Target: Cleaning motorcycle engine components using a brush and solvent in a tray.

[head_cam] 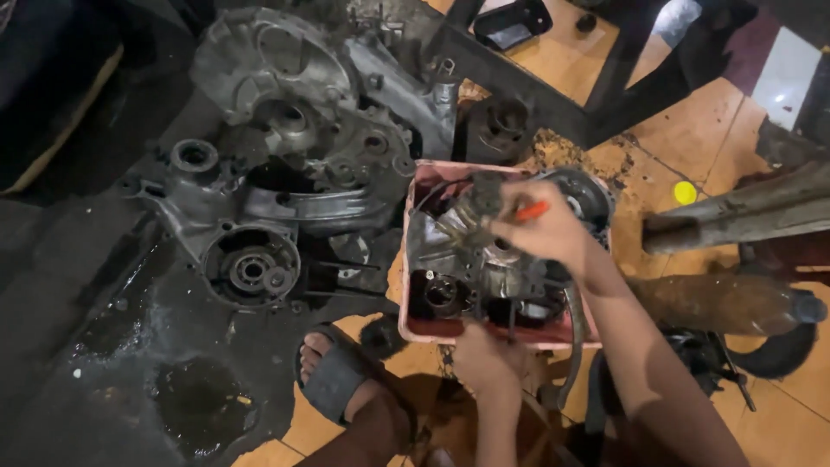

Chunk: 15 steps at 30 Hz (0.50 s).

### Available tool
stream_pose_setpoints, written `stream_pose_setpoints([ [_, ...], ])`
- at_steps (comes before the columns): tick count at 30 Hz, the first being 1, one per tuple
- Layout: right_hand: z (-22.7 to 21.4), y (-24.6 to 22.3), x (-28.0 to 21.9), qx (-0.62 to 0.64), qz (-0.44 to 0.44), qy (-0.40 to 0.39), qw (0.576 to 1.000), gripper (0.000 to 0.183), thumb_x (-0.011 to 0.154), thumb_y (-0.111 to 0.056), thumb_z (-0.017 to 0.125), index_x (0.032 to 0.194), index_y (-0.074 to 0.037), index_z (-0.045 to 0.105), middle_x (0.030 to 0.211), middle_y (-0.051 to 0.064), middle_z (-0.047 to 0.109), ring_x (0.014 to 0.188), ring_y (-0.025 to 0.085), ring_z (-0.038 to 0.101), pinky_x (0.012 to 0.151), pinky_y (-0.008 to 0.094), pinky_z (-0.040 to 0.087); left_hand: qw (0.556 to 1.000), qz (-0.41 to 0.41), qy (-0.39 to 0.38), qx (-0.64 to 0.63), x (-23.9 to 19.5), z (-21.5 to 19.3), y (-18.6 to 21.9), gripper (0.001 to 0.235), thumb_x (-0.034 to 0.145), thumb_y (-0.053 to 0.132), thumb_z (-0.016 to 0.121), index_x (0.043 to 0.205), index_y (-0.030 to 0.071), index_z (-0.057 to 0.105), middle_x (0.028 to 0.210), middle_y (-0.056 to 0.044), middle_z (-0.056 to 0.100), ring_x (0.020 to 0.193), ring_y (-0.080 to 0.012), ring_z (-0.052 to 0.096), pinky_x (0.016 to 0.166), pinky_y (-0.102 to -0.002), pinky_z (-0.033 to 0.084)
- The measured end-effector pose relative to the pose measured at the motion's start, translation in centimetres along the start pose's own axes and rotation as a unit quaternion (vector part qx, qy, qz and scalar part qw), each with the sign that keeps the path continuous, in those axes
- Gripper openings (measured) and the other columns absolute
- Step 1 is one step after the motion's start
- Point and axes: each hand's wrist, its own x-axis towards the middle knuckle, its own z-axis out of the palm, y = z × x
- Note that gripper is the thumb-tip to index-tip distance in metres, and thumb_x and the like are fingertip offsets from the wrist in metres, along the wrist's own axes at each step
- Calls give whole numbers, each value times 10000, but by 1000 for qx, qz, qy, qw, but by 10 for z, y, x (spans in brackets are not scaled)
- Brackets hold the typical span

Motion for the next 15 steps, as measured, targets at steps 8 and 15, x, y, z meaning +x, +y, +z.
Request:
stream_pose_setpoints([
  [8, 3, 15, -7, 65, 48, 86, 993, 491, 864, -49, 749, 462, -102, 471, 473, -5, 570, 493, 91, 571, 659, 286, 489, 1000, 5, -11, -21, -8, -10, 1, 525, 671, 353, 830, 1107, 174, 600, 1017, -144, 732, 968, -435, 721, 844, -563, 594],
  [15, 15, 33, 2, 41, -93, 153, 983, 340, 923, 45, 683, 667, -127, 541, 637, -19, 598, 592, 64, 610, 570, 171, 563, 998, 31, 47, -13, 2, 7, -9, 659, 582, 519, 922, 1069, 192, 621, 979, -105, 750, 959, -434, 720, 839, -548, 597],
])
